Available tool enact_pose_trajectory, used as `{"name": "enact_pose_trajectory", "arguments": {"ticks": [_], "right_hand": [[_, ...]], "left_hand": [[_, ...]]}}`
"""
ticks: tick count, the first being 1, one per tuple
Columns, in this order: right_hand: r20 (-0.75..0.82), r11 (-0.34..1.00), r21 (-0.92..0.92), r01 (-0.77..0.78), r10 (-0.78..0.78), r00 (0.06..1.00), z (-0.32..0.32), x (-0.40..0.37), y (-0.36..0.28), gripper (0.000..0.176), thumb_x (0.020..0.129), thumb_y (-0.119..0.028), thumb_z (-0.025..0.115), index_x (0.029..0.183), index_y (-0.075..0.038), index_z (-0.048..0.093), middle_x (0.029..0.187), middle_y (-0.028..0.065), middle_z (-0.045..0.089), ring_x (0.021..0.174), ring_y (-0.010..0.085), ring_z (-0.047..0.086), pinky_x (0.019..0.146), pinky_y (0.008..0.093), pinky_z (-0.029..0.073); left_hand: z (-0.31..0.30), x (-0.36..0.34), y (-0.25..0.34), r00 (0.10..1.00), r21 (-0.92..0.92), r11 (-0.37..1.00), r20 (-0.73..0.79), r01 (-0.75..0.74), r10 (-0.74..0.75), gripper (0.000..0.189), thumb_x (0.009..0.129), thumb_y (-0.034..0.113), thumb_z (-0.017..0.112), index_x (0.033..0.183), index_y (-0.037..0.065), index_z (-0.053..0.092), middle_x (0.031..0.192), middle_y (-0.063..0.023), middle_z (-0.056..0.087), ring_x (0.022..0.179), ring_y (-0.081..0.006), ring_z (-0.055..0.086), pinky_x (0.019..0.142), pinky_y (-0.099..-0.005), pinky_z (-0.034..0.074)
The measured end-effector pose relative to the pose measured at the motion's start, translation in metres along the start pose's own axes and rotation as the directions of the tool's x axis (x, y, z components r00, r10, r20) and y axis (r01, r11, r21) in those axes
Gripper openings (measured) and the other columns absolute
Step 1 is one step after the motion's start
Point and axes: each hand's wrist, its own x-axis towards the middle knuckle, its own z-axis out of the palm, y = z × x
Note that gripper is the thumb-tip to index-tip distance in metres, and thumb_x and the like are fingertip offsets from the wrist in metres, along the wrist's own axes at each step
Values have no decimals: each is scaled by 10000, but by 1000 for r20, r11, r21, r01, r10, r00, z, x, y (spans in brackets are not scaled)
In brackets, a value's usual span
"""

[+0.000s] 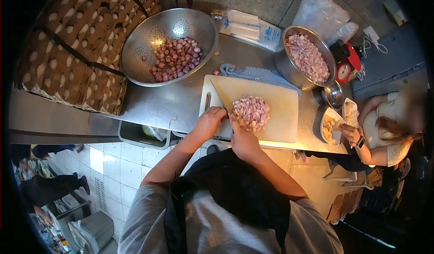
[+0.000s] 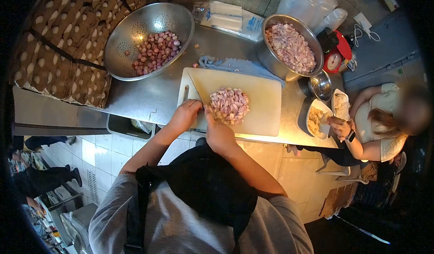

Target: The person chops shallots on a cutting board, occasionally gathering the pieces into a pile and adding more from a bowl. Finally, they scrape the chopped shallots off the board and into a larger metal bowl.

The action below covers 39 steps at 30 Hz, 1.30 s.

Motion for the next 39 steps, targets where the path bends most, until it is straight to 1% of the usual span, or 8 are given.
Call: {"name": "enact_pose_trajectory", "arguments": {"ticks": [5, 10, 14, 23, 26, 29, 35, 39], "right_hand": [[77, 999, 35, -21, 18, 997, -25, -6, -7, 618, 868, -136, 479, 1444, -75, 263, 862, 267, 627, 754, 416, 636, 677, 528, 491], [-48, 996, 17, 84, -84, 995, 5, 6, 8, 661, 842, -79, 454, 1460, -76, 220, 855, 269, 636, 744, 426, 637, 677, 535, 490], [102, 996, 81, -29, 21, 995, -17, -7, -10, 635, 843, -59, 432, 1448, -67, 240, 908, 292, 630, 793, 434, 643, 695, 534, 492], [88, 995, 75, -63, 56, 995, -15, -7, -13, 609, 863, -108, 458, 1443, -103, 273, 893, 243, 632, 794, 407, 635, 674, 508, 483], [-3, 990, 142, -2, 3, 1000, -5, 2, -7, 479, 859, -71, 420, 1331, -64, 337, 923, 273, 640, 835, 429, 645, 719, 525, 494], [180, 993, 94, -72, 54, 982, -40, -3, -19, 498, 861, -64, 411, 1351, -64, 322, 958, 285, 633, 849, 425, 647, 722, 520, 497], [-73, 990, 137, 18, -8, 997, 1, 3, -4, 528, 877, -91, 431, 1394, -76, 327, 977, 274, 630, 841, 419, 644, 719, 513, 497], [-25, 988, 147, 47, -44, 999, -20, -8, -1, 577, 887, -138, 488, 1428, -82, 297, 980, 261, 630, 844, 422, 633, 718, 524, 482]], "left_hand": [[3, 0, -3, 1000, 26, 999, 16, 24, -25, 185, 754, -7, 574, 928, 52, 562, 923, -137, 604, 935, -346, 587, 809, -426, 487], [3, 0, -6, 1000, -12, 1000, 28, -1, 1, 203, 790, 14, 568, 988, 55, 583, 995, -154, 626, 971, -364, 589, 834, -433, 486], [0, 2, -1, 1000, 41, 999, -3, -15, 15, 167, 752, -13, 593, 907, 49, 591, 908, -153, 629, 873, -356, 609, 787, -430, 501], [-1, 1, -5, 998, 42, 999, 70, -3, 0, 248, 709, -72, 554, 935, 29, 566, 966, -160, 616, 913, -362, 588, 819, -442, 488], [-1, 1, -6, 998, 42, 999, 59, -13, 10, 237, 712, -71, 553, 928, 27, 563, 970, -163, 614, 917, -362, 587, 819, -443, 488], [-3, 2, -4, 998, 77, 997, 64, -24, 19, 220, 718, -68, 554, 916, 26, 560, 971, -163, 613, 923, -365, 583, 819, -443, 487], [-1, 0, -2, 998, 71, 997, 49, -37, 34, 195, 728, -53, 568, 908, 23, 558, 953, -164, 609, 908, -373, 578, 810, -446, 487], [-3, 0, 3, 997, 67, 995, -10, -69, 70, 185, 728, -57, 588, 897, 16, 563, 911, -171, 606, 844, -369, 581, 763, -440, 486]]}}
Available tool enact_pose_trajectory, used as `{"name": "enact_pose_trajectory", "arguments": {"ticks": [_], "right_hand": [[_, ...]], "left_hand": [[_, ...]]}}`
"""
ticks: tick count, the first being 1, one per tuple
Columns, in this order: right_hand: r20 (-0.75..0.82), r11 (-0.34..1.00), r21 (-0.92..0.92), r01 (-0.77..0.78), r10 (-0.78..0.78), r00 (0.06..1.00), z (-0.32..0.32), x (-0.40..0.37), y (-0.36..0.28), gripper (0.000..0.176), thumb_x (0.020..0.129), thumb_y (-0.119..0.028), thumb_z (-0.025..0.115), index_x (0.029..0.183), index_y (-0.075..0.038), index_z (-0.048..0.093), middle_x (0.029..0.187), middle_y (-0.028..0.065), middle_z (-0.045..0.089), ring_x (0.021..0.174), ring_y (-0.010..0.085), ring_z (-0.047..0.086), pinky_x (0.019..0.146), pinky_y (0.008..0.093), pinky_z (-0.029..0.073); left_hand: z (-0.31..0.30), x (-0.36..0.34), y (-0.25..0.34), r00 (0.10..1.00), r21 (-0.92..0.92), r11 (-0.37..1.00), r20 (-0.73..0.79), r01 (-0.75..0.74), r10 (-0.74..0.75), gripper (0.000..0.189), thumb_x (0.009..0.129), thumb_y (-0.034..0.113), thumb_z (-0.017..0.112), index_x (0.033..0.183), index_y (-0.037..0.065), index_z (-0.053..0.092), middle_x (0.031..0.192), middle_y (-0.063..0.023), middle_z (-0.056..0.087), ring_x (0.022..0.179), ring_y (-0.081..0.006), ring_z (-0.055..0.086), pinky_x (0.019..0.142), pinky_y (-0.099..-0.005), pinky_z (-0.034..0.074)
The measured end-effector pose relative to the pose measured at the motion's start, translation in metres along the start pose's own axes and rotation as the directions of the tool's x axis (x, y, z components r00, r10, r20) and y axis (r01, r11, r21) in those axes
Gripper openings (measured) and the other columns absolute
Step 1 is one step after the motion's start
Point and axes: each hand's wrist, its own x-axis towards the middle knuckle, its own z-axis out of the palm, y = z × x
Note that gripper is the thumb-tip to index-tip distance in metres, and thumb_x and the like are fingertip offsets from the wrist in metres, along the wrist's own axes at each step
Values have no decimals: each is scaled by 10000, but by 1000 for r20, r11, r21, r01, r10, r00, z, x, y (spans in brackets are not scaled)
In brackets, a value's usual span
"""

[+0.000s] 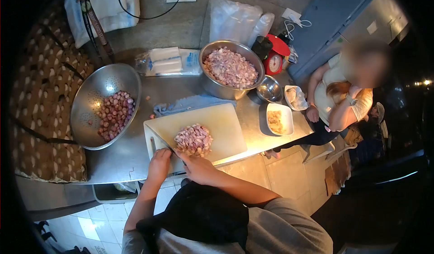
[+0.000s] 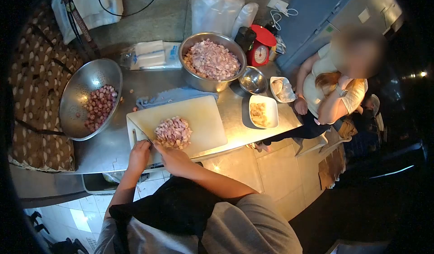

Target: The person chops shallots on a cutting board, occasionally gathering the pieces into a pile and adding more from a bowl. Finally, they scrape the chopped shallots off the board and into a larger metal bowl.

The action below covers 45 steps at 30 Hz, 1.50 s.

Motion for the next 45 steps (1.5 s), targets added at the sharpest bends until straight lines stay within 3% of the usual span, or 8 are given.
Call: {"name": "enact_pose_trajectory", "arguments": {"ticks": [6, 11, 17, 19, 30, 36, 39, 45], "right_hand": [[12, 987, 99, 129, -131, 991, 22, -23, 18, 554, 901, -176, 510, 1412, -122, 305, 1016, 251, 629, 890, 435, 622, 761, 517, 482], [37, 989, 134, -64, 60, 998, 5, -21, 36, 541, 910, -178, 548, 1403, -120, 332, 1095, 274, 594, 940, 442, 606, 811, 497, 483], [-49, 993, -4, -115, 114, 992, 2, -27, 28, 540, 884, -148, 566, 1384, -117, 364, 1053, 271, 609, 909, 443, 611, 769, 500, 499], [15, 985, -65, -160, 162, 987, 6, -24, 28, 553, 875, -140, 576, 1386, -116, 367, 1031, 258, 616, 881, 438, 619, 747, 495, 505], [-128, 997, -63, -33, 24, 992, 11, -23, 28, 550, 883, -133, 560, 1395, -105, 362, 974, 262, 603, 788, 436, 619, 672, 500, 503], [-31, 991, -51, -121, 119, 992, -4, -26, 12, 578, 876, -123, 590, 1403, -119, 353, 1074, 256, 616, 904, 438, 618, 755, 486, 505], [24, 989, -49, -140, 142, 990, -7, -33, 12, 586, 877, -122, 589, 1410, -120, 347, 1078, 259, 614, 910, 442, 616, 763, 488, 503], [-40, 995, -56, -82, 80, 996, 13, -25, 20, 597, 875, -117, 585, 1411, -66, 328, 1060, 281, 607, 900, 446, 616, 764, 494, 500]], "left_hand": [[-19, -17, -17, 942, -42, 973, -244, 228, -231, 108, 813, -20, 595, 900, 25, 551, 880, -154, 593, 805, -340, 571, 710, -420, 464], [-31, 4, -35, 920, 28, 981, -352, 194, -173, 122, 859, -9, 575, 977, 21, 586, 888, -150, 582, 815, -328, 581, 712, -404, 472], [-17, 37, -71, 955, 108, 972, -237, 209, -179, 254, 886, 45, 540, 1133, 67, 593, 1091, -206, 606, 1087, -421, 537, 931, -470, 438], [-19, 58, -71, 946, 48, 964, -208, 263, -248, 233, 894, 49, 526, 1117, 75, 591, 1171, -181, 580, 1048, -401, 570, 869, -465, 478], [3, 125, -114, 931, 153, 924, 50, 350, -361, 180, 854, 169, 623, 997, 65, 659, 973, -172, 643, 928, -358, 611, 816, -435, 489], [-2, 124, -84, 936, 86, 953, -232, 289, -263, 187, 769, 116, 648, 942, 62, 599, 881, -135, 641, 871, -341, 623, 781, -447, 496], [-23, 99, -41, 893, -225, 941, -322, 251, -315, 177, 735, 78, 665, 876, 69, 558, 812, -108, 642, 792, -322, 635, 736, -425, 510], [0, 7, 8, 971, -169, 973, -153, 156, -182, 195, 709, 51, 702, 865, 59, 586, 816, -96, 643, 771, -290, 636, 712, -387, 519]]}}
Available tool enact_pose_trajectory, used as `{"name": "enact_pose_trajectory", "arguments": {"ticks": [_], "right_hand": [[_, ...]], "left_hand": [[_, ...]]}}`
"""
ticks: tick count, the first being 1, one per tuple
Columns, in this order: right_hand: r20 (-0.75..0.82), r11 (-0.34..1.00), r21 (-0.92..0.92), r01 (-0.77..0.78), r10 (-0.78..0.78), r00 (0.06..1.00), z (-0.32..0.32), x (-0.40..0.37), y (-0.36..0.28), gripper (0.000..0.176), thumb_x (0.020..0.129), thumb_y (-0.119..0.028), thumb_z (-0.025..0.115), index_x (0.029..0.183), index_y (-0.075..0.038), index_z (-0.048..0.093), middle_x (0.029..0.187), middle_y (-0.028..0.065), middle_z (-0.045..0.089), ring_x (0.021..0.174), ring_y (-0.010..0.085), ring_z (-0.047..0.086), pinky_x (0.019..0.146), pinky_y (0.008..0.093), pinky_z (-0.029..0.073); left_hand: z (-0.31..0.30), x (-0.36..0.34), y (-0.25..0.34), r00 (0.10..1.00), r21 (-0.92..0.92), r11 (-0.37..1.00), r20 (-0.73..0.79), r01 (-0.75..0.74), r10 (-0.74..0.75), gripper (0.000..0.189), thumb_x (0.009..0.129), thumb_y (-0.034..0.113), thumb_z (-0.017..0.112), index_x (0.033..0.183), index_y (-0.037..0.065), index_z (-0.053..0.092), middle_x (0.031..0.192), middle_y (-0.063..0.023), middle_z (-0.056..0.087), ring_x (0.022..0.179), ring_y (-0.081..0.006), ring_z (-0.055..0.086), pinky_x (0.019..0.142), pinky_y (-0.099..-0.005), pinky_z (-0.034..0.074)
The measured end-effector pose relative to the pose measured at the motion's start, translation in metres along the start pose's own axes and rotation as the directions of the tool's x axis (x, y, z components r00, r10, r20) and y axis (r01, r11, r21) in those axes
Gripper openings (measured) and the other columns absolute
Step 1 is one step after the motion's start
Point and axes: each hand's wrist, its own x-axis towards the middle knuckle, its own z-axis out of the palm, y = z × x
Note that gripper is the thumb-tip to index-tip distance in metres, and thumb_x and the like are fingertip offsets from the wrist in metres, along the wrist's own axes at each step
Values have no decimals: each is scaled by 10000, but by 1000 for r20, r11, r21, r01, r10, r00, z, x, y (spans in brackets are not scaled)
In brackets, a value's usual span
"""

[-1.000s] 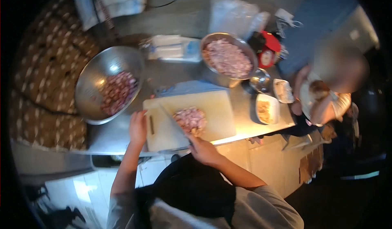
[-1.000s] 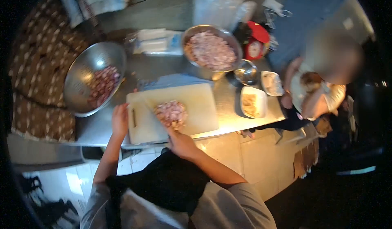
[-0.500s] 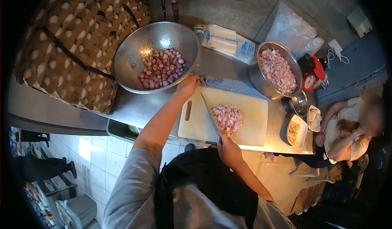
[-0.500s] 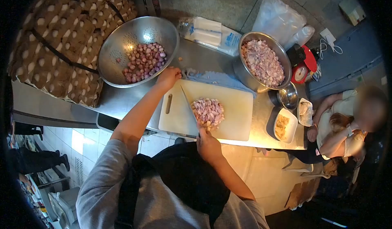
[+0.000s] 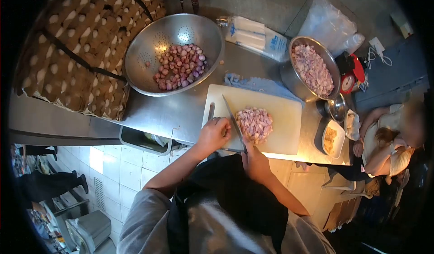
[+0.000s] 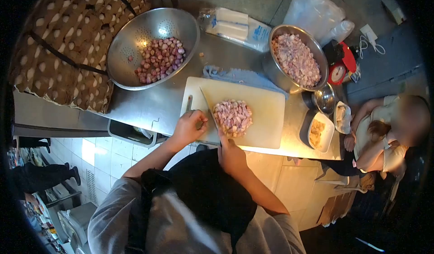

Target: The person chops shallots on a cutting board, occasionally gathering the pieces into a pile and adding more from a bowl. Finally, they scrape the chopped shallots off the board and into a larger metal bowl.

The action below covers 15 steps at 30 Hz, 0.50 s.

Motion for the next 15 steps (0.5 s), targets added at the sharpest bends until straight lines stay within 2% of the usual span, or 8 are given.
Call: {"name": "enact_pose_trajectory", "arguments": {"ticks": [2, 3, 5, 8, 11, 13, 15], "right_hand": [[-28, 999, -24, 24, -25, 999, 8, 13, 1, 597, 874, -121, 577, 1409, -60, 322, 1035, 275, 614, 887, 440, 620, 749, 493, 500], [0, 998, -68, 17, -17, 1000, 6, 20, -3, 593, 874, -123, 571, 1407, -60, 321, 1013, 270, 619, 874, 436, 622, 738, 493, 499], [53, 987, -157, 14, -6, 999, -5, 36, -15, 585, 874, -126, 557, 1403, -59, 319, 969, 258, 629, 848, 428, 626, 717, 493, 496], [170, 988, -153, -34, 60, 984, -40, 34, -47, 569, 878, -140, 539, 1394, -54, 314, 904, 243, 634, 808, 415, 628, 691, 498, 488], [163, 984, -169, -55, 82, 983, -38, 25, -50, 554, 880, -138, 531, 1383, -58, 314, 878, 244, 631, 791, 418, 625, 694, 503, 485], [76, 990, -137, -13, 24, 997, -12, 30, -32, 547, 879, -137, 529, 1376, -63, 311, 885, 244, 632, 799, 420, 625, 700, 507, 483], [45, 991, -134, 1, 5, 999, -1, 31, -24, 544, 879, -136, 527, 1373, -67, 309, 895, 247, 631, 810, 423, 625, 709, 511, 481]], "left_hand": [[6, -12, -1, 1000, 13, 1000, -5, -17, 17, 202, 700, 56, 711, 869, 53, 599, 820, -98, 642, 806, -300, 628, 742, -393, 513], [11, -15, -7, 999, 4, 999, -8, -40, 40, 227, 689, 52, 705, 892, 39, 604, 892, -116, 633, 868, -322, 606, 783, -404, 499], [9, -17, -6, 998, 9, 998, -8, -66, 66, 226, 686, 47, 698, 888, 32, 598, 937, -128, 618, 884, -334, 596, 793, -411, 494], [5, -16, -1, 997, 28, 996, -12, -80, 81, 226, 687, 45, 687, 889, 22, 588, 975, -149, 585, 906, -352, 576, 794, -422, 484], [8, -15, -3, 999, 0, 1000, -37, -22, 22, 228, 688, 50, 689, 894, 26, 593, 933, -148, 581, 888, -358, 573, 777, -427, 480], [11, -14, -4, 996, -24, 998, -69, 51, -53, 222, 690, 52, 691, 890, 27, 597, 903, -146, 580, 868, -360, 574, 758, -425, 480], [13, -13, -6, 998, -44, 999, -64, 7, -10, 206, 700, 48, 689, 886, 28, 603, 881, -142, 583, 850, -359, 578, 744, -420, 482]]}}
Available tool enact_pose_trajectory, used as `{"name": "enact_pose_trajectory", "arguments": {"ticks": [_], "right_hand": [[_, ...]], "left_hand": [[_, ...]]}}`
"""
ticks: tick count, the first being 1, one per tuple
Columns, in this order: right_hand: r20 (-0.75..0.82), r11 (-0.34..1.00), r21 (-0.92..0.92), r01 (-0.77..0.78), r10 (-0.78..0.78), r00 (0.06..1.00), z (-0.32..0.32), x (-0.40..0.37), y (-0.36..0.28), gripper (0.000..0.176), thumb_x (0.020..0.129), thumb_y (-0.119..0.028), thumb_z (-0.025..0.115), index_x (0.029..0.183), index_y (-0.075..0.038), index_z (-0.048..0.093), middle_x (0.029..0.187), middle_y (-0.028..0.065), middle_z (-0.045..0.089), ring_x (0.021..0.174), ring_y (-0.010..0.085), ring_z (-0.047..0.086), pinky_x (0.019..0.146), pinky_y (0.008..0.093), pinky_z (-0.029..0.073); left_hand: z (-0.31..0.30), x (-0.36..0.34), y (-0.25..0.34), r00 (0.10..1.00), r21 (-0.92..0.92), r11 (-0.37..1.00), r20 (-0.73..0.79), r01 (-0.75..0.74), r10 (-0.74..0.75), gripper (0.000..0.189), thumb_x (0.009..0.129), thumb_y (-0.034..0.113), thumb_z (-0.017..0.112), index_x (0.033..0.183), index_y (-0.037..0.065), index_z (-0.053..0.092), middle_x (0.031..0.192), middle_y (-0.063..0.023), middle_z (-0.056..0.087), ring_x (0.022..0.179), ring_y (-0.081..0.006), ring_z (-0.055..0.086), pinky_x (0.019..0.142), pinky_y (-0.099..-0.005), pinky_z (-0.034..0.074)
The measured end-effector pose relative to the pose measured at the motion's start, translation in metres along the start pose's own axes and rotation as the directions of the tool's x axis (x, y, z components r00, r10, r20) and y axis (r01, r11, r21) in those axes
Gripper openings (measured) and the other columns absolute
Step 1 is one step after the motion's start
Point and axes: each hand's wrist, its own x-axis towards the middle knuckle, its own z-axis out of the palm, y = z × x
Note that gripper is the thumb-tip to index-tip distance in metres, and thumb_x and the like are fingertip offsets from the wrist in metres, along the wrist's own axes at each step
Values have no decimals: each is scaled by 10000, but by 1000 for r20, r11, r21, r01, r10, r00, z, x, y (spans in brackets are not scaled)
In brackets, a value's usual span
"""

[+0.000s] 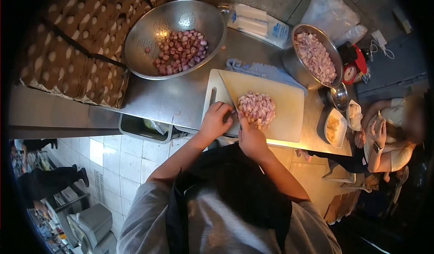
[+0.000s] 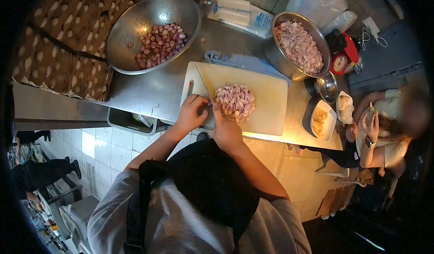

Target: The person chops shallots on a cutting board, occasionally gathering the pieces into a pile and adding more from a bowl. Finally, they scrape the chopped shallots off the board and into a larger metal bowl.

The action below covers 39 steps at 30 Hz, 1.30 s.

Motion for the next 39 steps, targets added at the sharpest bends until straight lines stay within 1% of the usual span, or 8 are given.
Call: {"name": "enact_pose_trajectory", "arguments": {"ticks": [8, 11, 17, 21, 25, 31, 34, 39], "right_hand": [[197, 997, -15, -73, 75, 977, -55, -12, -23, 551, 877, -131, 535, 1374, -60, 308, 946, 269, 625, 874, 434, 617, 750, 511, 473], [-35, 998, 60, 31, -29, 999, 1, -4, 2, 546, 875, -130, 541, 1365, -66, 309, 944, 270, 625, 880, 434, 615, 748, 511, 474], [163, 998, -7, -57, 58, 985, -43, -2, -19, 549, 874, -125, 544, 1366, -52, 311, 959, 273, 613, 864, 437, 615, 750, 512, 473], [-48, 999, 33, 31, -29, 998, 4, 6, -4, 593, 870, -117, 548, 1398, -64, 283, 959, 271, 614, 848, 436, 616, 745, 517, 473], [151, 999, 16, -51, 48, 987, -41, 3, -21, 593, 878, -120, 532, 1410, -57, 278, 959, 272, 618, 870, 435, 614, 761, 512, 473], [-10, 1000, 19, 16, -16, 1000, -3, 10, -8, 589, 886, -132, 523, 1415, -63, 274, 965, 276, 620, 878, 435, 617, 770, 509, 476], [165, 997, 17, -74, 71, 984, -39, 2, -24, 592, 887, -135, 524, 1418, -62, 274, 970, 280, 619, 883, 437, 616, 777, 512, 474], [-65, 993, 115, 38, -31, 997, 14, 7, 3, 593, 887, -126, 533, 1423, -92, 281, 977, 288, 613, 881, 441, 613, 772, 509, 471]], "left_hand": [[2, 3, -4, 998, -4, 1000, 63, 8, -7, 213, 708, 50, 677, 905, 53, 596, 879, -135, 580, 884, -350, 578, 769, -429, 486], [5, 3, -6, 999, -6, 1000, 43, -2, 2, 219, 706, 52, 687, 905, 53, 596, 879, -138, 579, 886, -351, 577, 773, -432, 486], [2, 5, -4, 997, 28, 1000, 71, 6, -8, 214, 710, 52, 692, 902, 44, 597, 880, -140, 584, 883, -357, 579, 775, -431, 487], [1, 3, -2, 999, 17, 1000, 44, 4, -5, 223, 704, 42, 701, 902, 34, 599, 883, -141, 595, 873, -361, 585, 767, -424, 488], [1, 4, -2, 999, 11, 1000, 41, -18, 18, 229, 699, 39, 704, 903, 35, 597, 873, -141, 592, 863, -362, 584, 763, -424, 487], [2, 3, -4, 999, -8, 1000, 46, 1, 0, 201, 712, 60, 686, 886, 45, 587, 875, -140, 577, 880, -354, 573, 772, -431, 483], [2, 3, -6, 998, 22, 1000, 69, 0, -2, 208, 705, 56, 688, 886, 45, 586, 876, -140, 581, 879, -355, 575, 770, -432, 483], [2, 4, -4, 1000, -8, 1000, 27, -15, 15, 197, 713, 46, 692, 889, 40, 603, 866, -136, 591, 852, -357, 584, 745, -420, 483]]}}
